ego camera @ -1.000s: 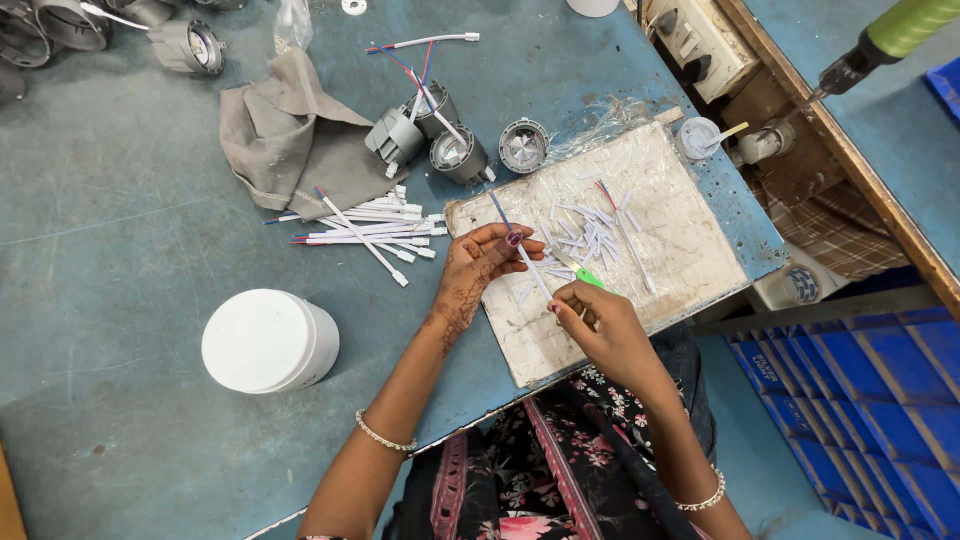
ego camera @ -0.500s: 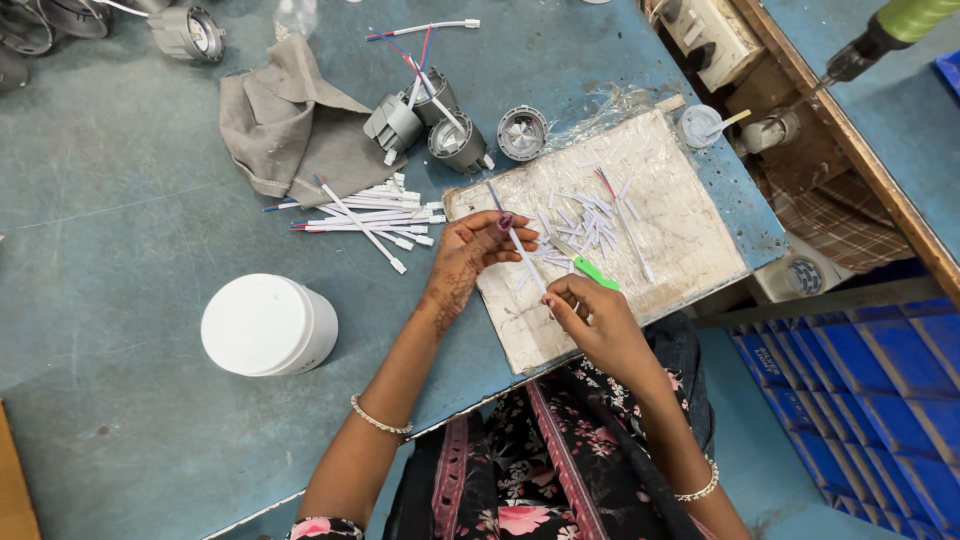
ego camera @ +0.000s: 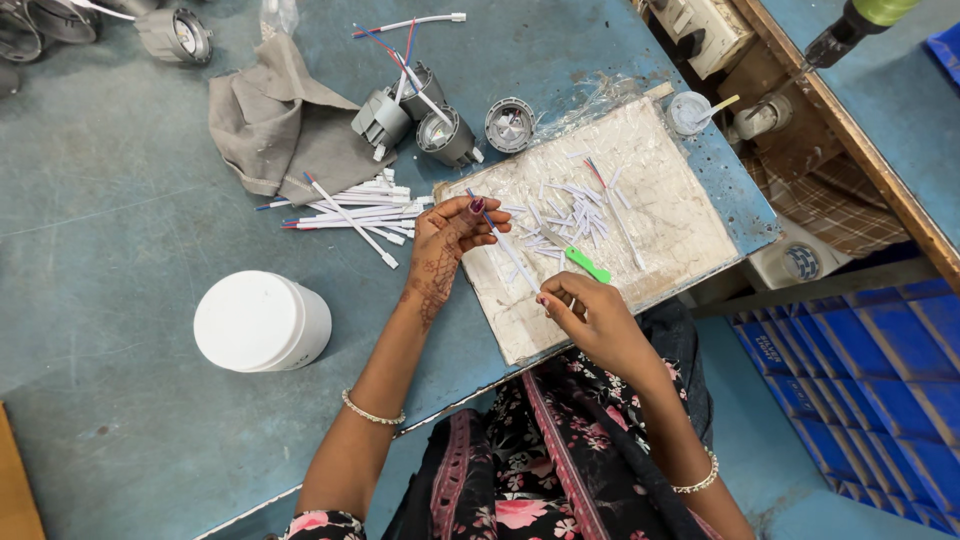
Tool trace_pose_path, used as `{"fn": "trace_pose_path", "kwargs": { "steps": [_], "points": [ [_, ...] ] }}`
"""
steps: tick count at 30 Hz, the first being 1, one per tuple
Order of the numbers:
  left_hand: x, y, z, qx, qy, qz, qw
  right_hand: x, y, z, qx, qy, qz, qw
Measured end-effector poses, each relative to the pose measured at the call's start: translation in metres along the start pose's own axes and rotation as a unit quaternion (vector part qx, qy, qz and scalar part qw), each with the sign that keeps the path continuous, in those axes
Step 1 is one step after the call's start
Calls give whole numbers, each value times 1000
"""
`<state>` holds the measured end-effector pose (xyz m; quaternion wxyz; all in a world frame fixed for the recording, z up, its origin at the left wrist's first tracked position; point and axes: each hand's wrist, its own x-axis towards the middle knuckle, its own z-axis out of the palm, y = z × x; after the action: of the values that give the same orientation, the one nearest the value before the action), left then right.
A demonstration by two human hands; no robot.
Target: The person strips the ends of white wires using a green utility knife, then inserts the wires into gray cylindrical motor housings. The person repeats this process for multiple wires and motor housings on a blue workbench.
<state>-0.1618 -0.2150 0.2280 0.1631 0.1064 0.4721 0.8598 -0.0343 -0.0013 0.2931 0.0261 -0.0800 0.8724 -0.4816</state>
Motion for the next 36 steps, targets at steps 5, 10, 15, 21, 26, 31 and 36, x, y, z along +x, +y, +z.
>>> {"fn": "trace_pose_path", "kwargs": {
  "steps": [5,10,15,21,26,31,36],
  "points": [
    [1,2,4,1,-34,10,999,1,6,1,18,25,-1,1000],
    [2,-2,11,3,-85,-31,996,0,15,1,73,49,-5,996],
    [6,-9,11,-5,-94,-51,994,0,23,2,116,56,-17,992],
    [2,-18,9,51,-205,-29,977,3,23,5,83,68,27,994],
    [2,-30,13,71,-196,-42,977,5,26,13,-9,112,-57,992],
    [11,-20,-5,70,-86,-101,989,19,57,-8,-160,315,-60,934],
    [16,-10,-13,98,-64,-104,988,39,99,-18,-259,326,-45,908]
  ]
}}
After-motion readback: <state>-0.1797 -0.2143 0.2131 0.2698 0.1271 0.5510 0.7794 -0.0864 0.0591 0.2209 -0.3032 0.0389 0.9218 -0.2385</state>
